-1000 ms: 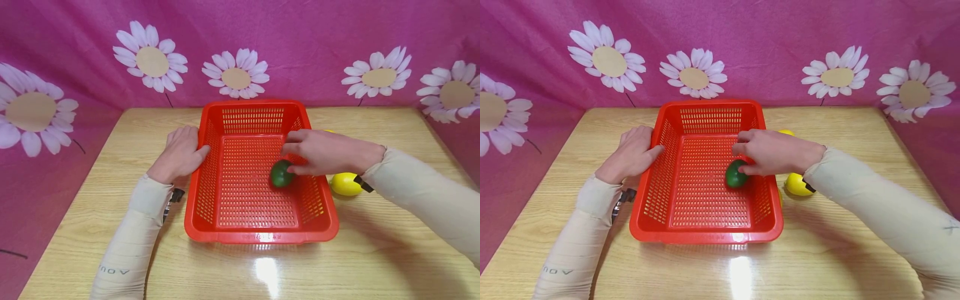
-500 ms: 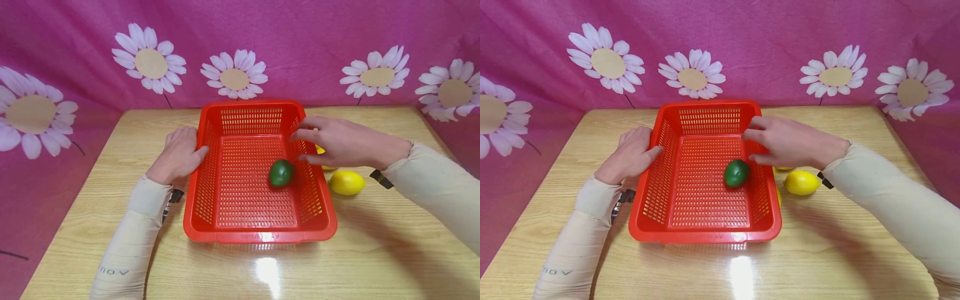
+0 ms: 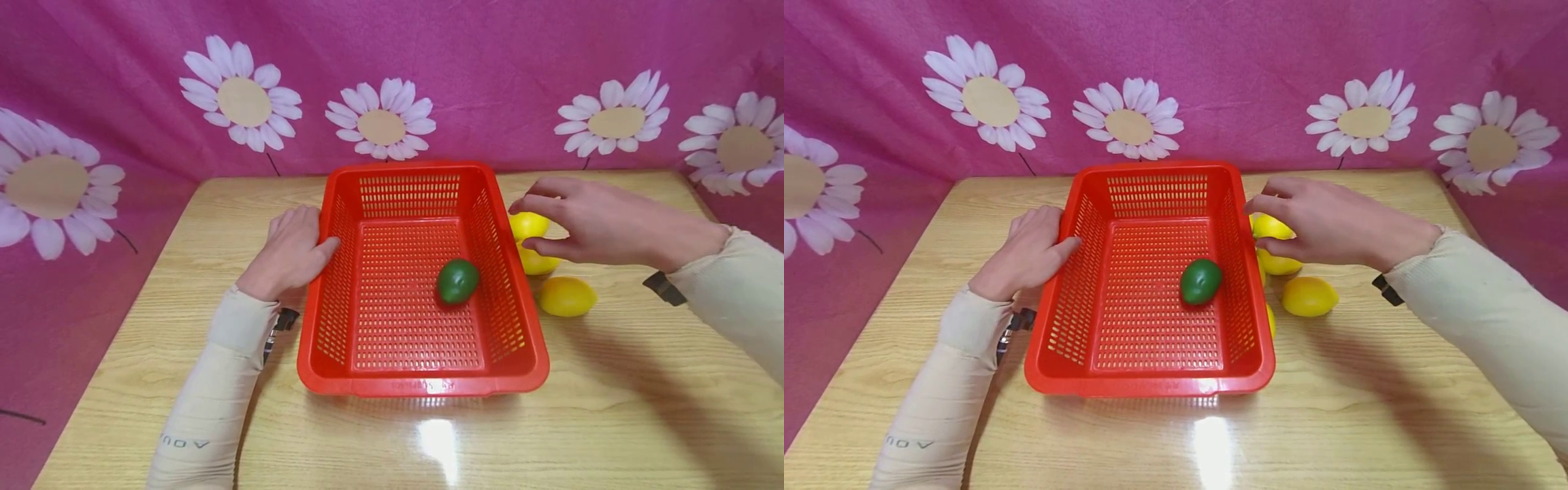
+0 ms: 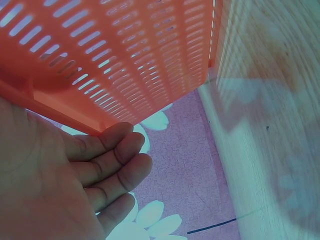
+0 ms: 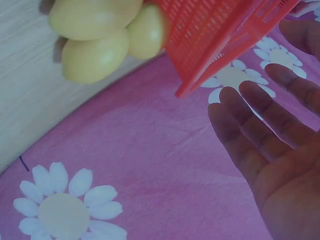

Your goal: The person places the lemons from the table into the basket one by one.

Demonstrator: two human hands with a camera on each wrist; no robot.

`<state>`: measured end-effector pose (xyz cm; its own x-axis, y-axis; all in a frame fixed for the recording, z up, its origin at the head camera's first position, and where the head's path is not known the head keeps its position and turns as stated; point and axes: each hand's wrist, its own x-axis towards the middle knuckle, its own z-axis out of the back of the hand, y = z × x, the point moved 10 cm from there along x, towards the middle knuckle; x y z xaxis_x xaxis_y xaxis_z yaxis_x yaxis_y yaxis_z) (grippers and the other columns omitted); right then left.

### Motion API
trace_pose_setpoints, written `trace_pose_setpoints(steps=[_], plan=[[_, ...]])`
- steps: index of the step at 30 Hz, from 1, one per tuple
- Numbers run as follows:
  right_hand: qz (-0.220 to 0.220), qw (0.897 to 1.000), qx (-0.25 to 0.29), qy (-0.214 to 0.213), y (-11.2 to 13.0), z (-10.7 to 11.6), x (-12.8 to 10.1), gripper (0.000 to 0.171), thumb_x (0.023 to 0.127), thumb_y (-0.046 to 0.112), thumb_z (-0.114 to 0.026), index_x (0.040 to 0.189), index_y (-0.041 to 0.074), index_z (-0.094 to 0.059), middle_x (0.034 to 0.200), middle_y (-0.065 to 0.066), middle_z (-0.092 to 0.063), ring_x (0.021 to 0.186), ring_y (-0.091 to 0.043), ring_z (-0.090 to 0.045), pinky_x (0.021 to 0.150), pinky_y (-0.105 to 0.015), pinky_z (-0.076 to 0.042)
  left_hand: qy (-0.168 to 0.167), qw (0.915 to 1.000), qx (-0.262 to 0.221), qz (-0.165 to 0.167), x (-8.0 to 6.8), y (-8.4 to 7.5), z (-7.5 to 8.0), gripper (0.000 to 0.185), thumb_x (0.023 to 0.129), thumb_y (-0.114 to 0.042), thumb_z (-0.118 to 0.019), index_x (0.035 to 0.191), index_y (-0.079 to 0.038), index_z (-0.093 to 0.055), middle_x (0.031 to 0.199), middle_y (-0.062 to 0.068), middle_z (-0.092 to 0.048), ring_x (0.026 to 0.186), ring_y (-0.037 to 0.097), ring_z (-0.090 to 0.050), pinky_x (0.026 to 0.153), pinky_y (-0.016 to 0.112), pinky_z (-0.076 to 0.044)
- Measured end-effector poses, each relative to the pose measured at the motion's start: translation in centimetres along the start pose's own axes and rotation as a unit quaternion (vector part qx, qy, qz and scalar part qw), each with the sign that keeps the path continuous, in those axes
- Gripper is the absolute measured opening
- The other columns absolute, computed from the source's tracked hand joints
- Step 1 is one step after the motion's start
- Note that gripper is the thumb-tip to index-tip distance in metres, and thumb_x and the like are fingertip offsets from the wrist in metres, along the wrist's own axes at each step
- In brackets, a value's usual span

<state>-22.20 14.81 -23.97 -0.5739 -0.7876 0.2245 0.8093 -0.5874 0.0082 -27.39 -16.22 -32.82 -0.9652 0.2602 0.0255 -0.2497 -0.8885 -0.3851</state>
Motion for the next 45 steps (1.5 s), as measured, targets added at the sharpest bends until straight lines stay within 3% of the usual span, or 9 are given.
trace_pose_setpoints(steps=[15,29,45], plan=[[-0.023,0.999,-0.016,0.017,-1.3,-1.0,-1.4,0.042,0.078,0.021,-0.087,0.115,0.008,-0.072,0.102,-0.004,-0.068,0.088,-0.016,-0.063,0.076,-0.042,-0.058,0.001,1.0000,-0.003,0.003,0.1,0.2,-0.1,0.031,0.098,-0.030,-0.048,0.111,-0.002,-0.055,0.105,0.013,-0.056,0.108,0.031,-0.048,0.100,0.049,-0.033],[-0.080,0.993,0.009,0.084,-2.7,-3.5,-3.2,0.042,0.081,0.030,-0.086,0.117,0.012,-0.073,0.110,-0.004,-0.070,0.093,-0.018,-0.066,0.082,-0.045,-0.061,0.003,1.0000,-0.003,0.006,0.1,0.2,-0.2,0.035,0.098,-0.031,-0.048,0.115,-0.001,-0.055,0.107,0.014,-0.055,0.110,0.032,-0.046,0.100,0.049,-0.033],[-0.116,0.979,0.061,0.154,-3.3,-7.1,-5.1,0.035,0.085,0.030,-0.083,0.115,0.017,-0.073,0.105,0.005,-0.070,0.087,-0.009,-0.066,0.081,-0.037,-0.061,0.001,1.0000,0.000,0.004,0.0,0.2,-0.1,0.035,0.098,-0.030,-0.048,0.115,0.000,-0.055,0.107,0.014,-0.056,0.109,0.032,-0.047,0.103,0.051,-0.033]])
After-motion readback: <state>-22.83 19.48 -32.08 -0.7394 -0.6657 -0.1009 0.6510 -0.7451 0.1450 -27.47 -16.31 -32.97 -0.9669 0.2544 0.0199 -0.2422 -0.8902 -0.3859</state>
